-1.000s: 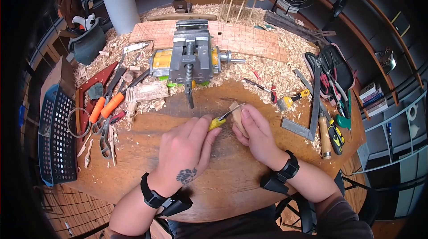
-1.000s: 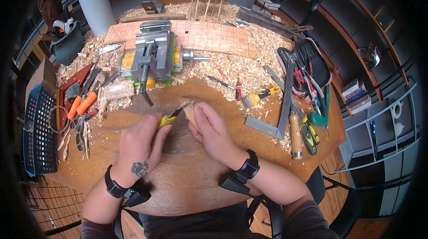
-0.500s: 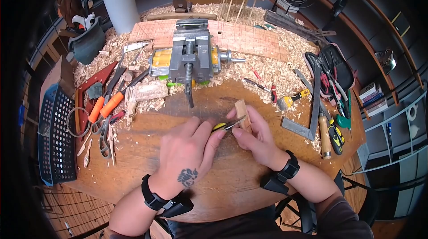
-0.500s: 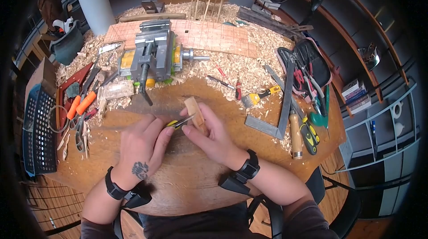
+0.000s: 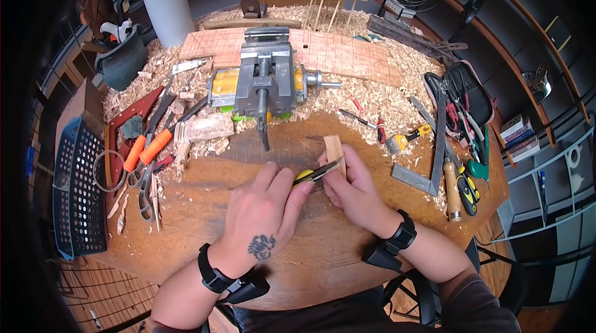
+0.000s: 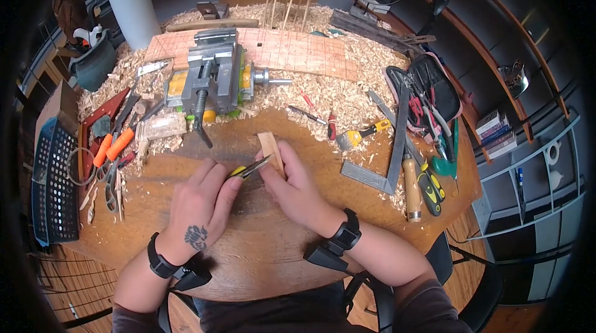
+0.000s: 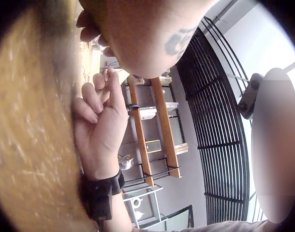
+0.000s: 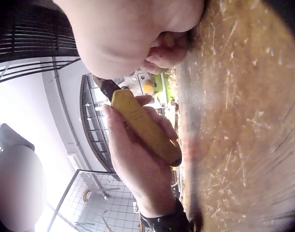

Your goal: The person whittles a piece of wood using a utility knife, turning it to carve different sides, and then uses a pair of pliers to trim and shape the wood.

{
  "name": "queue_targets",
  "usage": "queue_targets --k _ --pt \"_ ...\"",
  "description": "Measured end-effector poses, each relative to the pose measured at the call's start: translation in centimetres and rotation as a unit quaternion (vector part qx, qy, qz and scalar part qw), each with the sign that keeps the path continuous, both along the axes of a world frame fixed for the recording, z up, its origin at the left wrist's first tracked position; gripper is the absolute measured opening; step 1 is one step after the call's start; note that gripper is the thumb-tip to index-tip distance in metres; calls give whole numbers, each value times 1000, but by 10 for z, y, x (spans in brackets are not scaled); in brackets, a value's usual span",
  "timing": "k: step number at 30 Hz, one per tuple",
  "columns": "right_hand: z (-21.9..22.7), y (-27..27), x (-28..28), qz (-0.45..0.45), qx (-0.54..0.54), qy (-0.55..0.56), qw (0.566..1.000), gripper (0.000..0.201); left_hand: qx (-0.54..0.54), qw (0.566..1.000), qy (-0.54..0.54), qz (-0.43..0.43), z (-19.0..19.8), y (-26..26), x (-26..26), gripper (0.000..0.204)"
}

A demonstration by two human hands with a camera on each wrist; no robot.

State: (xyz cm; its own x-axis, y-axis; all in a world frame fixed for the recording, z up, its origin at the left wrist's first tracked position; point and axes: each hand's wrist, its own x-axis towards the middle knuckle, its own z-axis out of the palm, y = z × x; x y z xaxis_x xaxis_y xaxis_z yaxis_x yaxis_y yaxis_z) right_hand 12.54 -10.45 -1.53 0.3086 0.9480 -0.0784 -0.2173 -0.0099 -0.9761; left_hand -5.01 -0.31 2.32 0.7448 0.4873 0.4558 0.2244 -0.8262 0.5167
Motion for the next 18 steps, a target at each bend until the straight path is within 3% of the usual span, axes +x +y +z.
queue_targets --k 3,5,6,8,11,18 --pt "1 0 0 -5 2 -22 1000 18 -13 1000 0 3 -1 1 0 22" --pt "-7 2 2 4 43 -129 991 20 -11 1000 2 1 -2 1 -1 21" --pt "-5 0 2 3 43 -129 991 20 -9 1000 5 -1 -1 1 -1 21" --pt "6 -4 2 45 39 -9 998 31 -10 1000 6 -1 0 0 0 21" --pt "3 -4 2 45 37 -14 998 40 -15 1000 13 -1 0 0 0 21" --pt "2 -5 3 49 38 -1 998 38 -18 1000 -3 -2 3 -2 -1 20"
